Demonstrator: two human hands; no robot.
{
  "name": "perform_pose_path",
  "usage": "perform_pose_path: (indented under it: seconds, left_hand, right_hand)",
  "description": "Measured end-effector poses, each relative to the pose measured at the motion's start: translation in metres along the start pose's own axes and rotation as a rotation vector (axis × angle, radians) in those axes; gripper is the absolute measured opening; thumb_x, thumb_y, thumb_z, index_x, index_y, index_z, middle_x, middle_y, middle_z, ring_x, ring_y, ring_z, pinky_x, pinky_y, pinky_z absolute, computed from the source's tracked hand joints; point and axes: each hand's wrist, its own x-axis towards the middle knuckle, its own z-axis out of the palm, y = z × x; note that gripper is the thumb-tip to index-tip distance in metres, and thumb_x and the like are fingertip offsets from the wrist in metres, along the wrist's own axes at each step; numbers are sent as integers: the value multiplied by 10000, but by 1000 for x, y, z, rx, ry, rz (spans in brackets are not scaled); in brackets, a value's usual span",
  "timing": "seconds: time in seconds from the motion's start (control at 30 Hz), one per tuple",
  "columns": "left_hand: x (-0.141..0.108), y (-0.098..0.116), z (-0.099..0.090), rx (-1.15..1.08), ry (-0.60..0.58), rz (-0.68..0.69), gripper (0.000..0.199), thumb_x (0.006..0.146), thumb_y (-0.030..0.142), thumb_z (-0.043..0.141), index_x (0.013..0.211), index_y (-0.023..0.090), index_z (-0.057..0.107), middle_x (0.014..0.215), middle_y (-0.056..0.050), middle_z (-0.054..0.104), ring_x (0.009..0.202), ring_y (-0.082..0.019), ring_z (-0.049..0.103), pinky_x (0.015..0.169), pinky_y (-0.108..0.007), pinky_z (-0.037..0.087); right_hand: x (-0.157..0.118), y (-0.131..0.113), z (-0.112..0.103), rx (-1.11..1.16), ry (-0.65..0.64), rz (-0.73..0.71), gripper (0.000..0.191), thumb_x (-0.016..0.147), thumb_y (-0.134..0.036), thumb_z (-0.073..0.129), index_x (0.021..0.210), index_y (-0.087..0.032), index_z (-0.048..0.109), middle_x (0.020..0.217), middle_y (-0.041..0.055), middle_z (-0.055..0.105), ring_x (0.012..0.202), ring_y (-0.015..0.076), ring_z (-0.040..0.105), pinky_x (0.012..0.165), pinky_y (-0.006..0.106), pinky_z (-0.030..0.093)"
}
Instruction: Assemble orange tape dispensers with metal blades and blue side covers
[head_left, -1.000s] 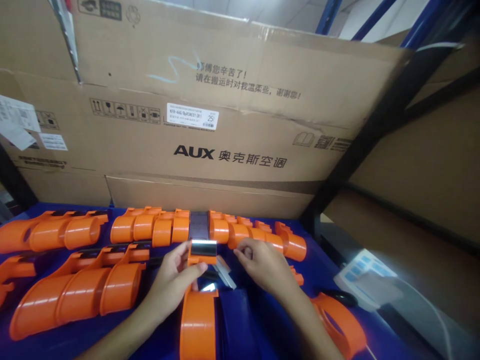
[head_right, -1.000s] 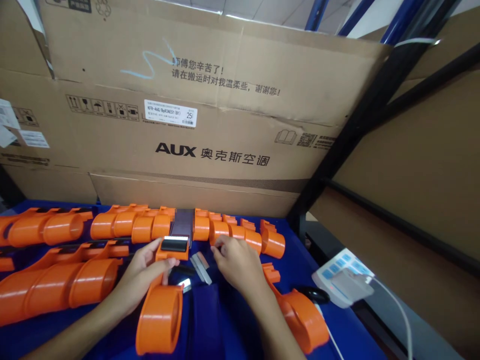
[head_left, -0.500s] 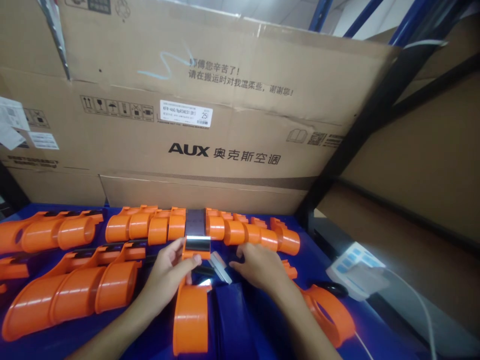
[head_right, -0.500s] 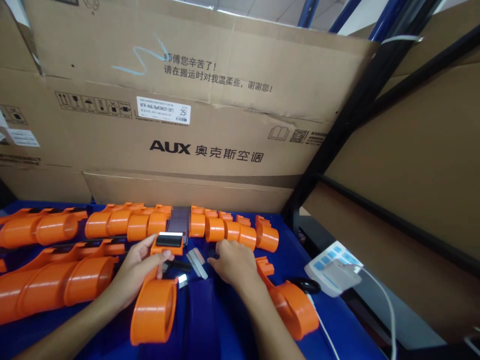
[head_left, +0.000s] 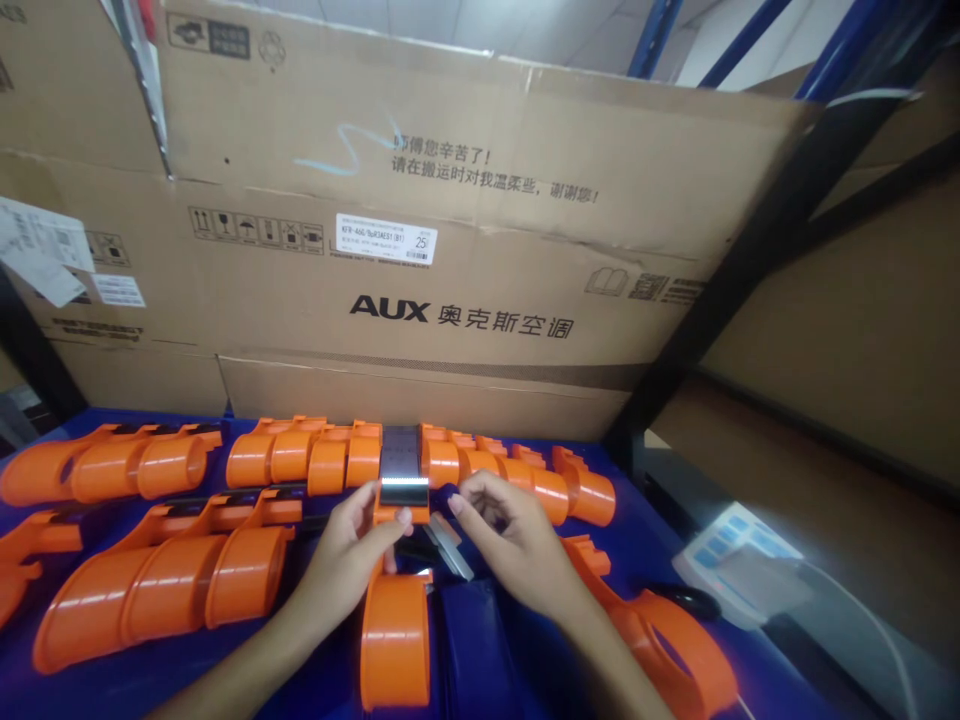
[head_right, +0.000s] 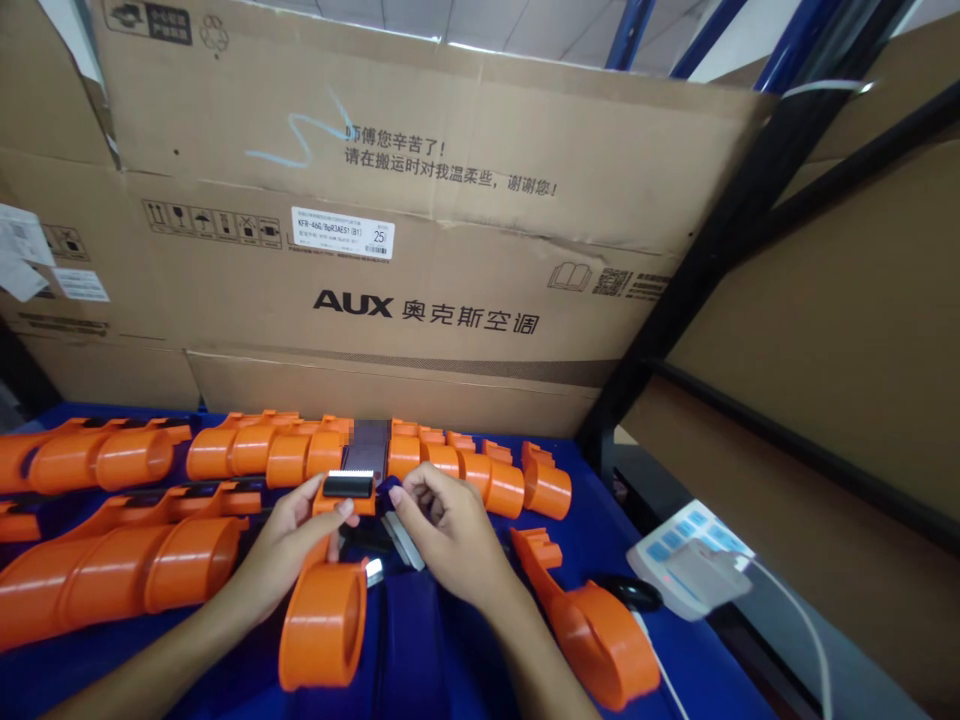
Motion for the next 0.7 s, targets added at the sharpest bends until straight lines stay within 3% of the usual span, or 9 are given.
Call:
perform_pose_path:
  seconds: [0.33, 0.7]
  left_hand:
    - [2, 2, -3, 26, 34, 17, 322, 864, 446, 717, 1035, 180, 656, 843, -19, 682, 575, -125, 568, 598, -268, 485]
    - [1, 0, -1, -14, 28, 20, 327, 828, 459, 748, 999, 194, 660, 814, 2, 659, 559, -114, 535, 579, -250, 467]
  right_hand:
    - [-7, 3, 19, 16, 98, -98, 84, 983, -299, 606, 983, -216, 603, 789, 3, 652, 656, 147, 640, 621, 254, 524]
    - [-7, 4, 18, -127, 22, -198, 65, 975, -248, 597, 918, -217, 605, 833, 23, 648, 675, 151, 586, 622, 264, 479]
